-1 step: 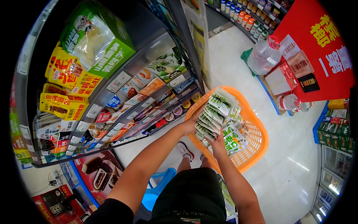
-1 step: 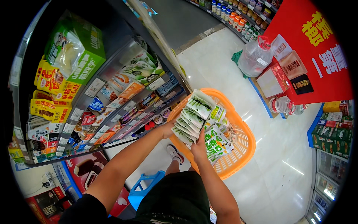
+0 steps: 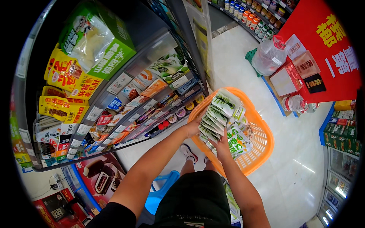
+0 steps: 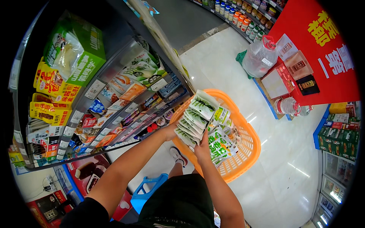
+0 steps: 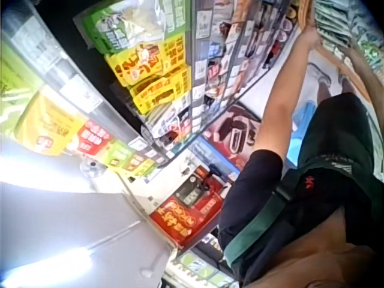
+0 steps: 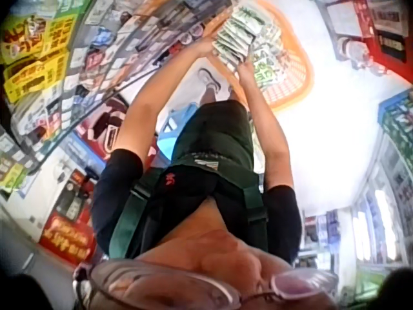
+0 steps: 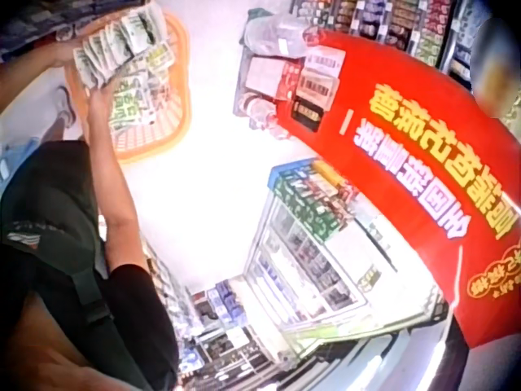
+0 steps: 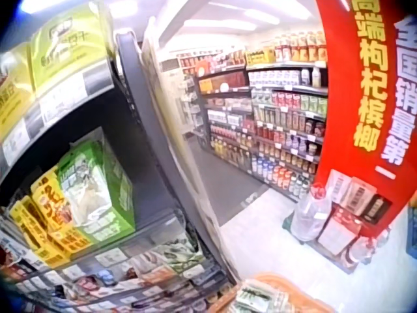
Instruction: The person organizes packaged snack items in a convenience store. They take stacks of items from a display shelf and place them into an orange basket, then transfer them to a blue stool. The person also opens boxes to remove individual packets and arranges them on the shelf.
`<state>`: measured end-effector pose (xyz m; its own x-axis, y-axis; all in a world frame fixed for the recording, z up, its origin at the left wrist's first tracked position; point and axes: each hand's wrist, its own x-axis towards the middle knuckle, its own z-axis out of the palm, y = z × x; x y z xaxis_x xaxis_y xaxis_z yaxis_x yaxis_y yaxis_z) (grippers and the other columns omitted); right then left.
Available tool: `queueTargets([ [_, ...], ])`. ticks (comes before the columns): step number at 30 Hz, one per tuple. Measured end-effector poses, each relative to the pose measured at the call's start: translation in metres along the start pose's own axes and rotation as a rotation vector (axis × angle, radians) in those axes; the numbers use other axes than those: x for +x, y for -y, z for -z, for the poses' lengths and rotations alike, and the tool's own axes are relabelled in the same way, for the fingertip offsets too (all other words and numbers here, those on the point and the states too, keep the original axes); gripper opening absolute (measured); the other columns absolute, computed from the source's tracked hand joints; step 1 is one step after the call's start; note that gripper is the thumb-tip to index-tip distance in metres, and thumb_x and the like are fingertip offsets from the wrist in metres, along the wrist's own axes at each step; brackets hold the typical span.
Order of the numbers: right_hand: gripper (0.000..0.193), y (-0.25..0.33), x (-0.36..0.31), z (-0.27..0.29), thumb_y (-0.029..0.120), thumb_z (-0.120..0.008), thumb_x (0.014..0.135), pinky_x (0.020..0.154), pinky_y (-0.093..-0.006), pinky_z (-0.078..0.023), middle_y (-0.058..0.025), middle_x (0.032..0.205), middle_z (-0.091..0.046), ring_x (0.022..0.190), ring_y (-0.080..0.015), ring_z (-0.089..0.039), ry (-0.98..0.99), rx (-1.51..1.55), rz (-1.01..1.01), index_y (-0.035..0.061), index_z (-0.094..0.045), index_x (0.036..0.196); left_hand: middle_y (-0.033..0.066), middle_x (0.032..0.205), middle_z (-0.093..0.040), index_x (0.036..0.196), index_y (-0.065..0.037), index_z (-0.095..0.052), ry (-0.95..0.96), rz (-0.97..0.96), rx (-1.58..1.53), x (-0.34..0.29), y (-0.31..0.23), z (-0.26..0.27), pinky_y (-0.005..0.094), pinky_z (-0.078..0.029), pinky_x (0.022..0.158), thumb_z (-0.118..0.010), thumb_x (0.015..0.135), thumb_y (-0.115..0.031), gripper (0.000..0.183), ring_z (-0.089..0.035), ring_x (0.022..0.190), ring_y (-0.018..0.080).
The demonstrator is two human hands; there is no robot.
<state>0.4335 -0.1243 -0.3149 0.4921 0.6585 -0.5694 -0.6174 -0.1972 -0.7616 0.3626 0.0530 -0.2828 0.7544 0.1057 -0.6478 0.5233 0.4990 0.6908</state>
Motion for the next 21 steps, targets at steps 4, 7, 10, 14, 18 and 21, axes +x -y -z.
queueTargets([
  [4,0.072,0.018,0.004,-0.010,-0.012,-0.061,0.075,0.092,-0.0313,-0.047,-0.0078,0.127,-0.048,0.117,-0.0203,-0.047,0.001,0.110,-0.124,0.0104,-0.029,0.136,0.0069,0.141,-0.036,0.146,-0.022,-0.015,-0.069,0.013,0.093,0.001,-0.006,-0.006,0.0330,-0.035,0.100,-0.054,0.091,-0.018,0.068,-0.036,0.127,0.0204],
  [7,0.062,0.006,0.015,-0.005,-0.006,-0.066,0.075,0.085,-0.0280,-0.047,-0.0074,0.119,-0.054,0.111,-0.0188,-0.051,-0.016,-0.050,-0.049,0.0071,-0.039,0.129,0.0083,0.151,-0.016,0.146,-0.034,-0.009,-0.096,-0.062,0.214,0.012,0.004,-0.002,0.0380,-0.037,0.098,-0.063,0.082,-0.008,0.088,-0.023,0.136,0.0270],
  [10,0.063,-0.027,0.029,0.006,-0.002,-0.072,0.073,0.083,-0.0279,-0.046,-0.0075,0.118,-0.055,0.106,-0.0177,-0.053,-0.036,-0.188,0.143,0.0044,-0.040,0.127,0.0077,0.151,-0.017,0.146,-0.034,-0.009,-0.118,0.049,0.182,0.009,-0.006,-0.008,0.0372,-0.044,0.090,-0.064,0.081,-0.013,0.088,-0.027,0.134,0.0277],
  [14,0.068,-0.038,0.037,0.009,0.001,-0.075,0.070,0.086,-0.0306,-0.046,-0.0075,0.117,-0.056,0.104,-0.0175,-0.053,-0.037,-0.350,0.245,0.0022,-0.037,0.127,0.0078,0.150,-0.023,0.146,-0.033,-0.010,-0.165,-0.054,0.201,0.021,0.019,-0.001,0.0337,-0.048,0.082,-0.066,0.080,-0.015,0.088,-0.033,0.130,0.0258],
  [18,0.073,-0.044,0.039,0.015,0.003,-0.075,0.070,0.090,-0.0306,-0.043,-0.0090,0.121,-0.052,0.108,-0.0189,-0.051,0.000,-0.349,0.294,0.0036,-0.033,0.130,0.0102,0.148,-0.025,0.147,-0.024,-0.010,-0.202,-0.111,0.275,0.021,0.028,-0.005,0.0327,-0.035,0.101,-0.069,0.077,-0.013,0.091,-0.030,0.133,0.0250],
  [21,0.083,-0.042,0.035,0.017,0.003,-0.073,0.070,0.096,-0.0315,-0.039,-0.0128,0.129,-0.046,0.116,-0.0218,-0.048,0.085,-0.179,0.216,0.0043,-0.023,0.138,0.0121,0.148,-0.024,0.147,-0.018,-0.008,-0.222,-0.110,0.304,0.011,0.023,-0.012,0.0317,-0.028,0.106,-0.070,0.076,-0.014,0.095,-0.028,0.134,0.0252],
])
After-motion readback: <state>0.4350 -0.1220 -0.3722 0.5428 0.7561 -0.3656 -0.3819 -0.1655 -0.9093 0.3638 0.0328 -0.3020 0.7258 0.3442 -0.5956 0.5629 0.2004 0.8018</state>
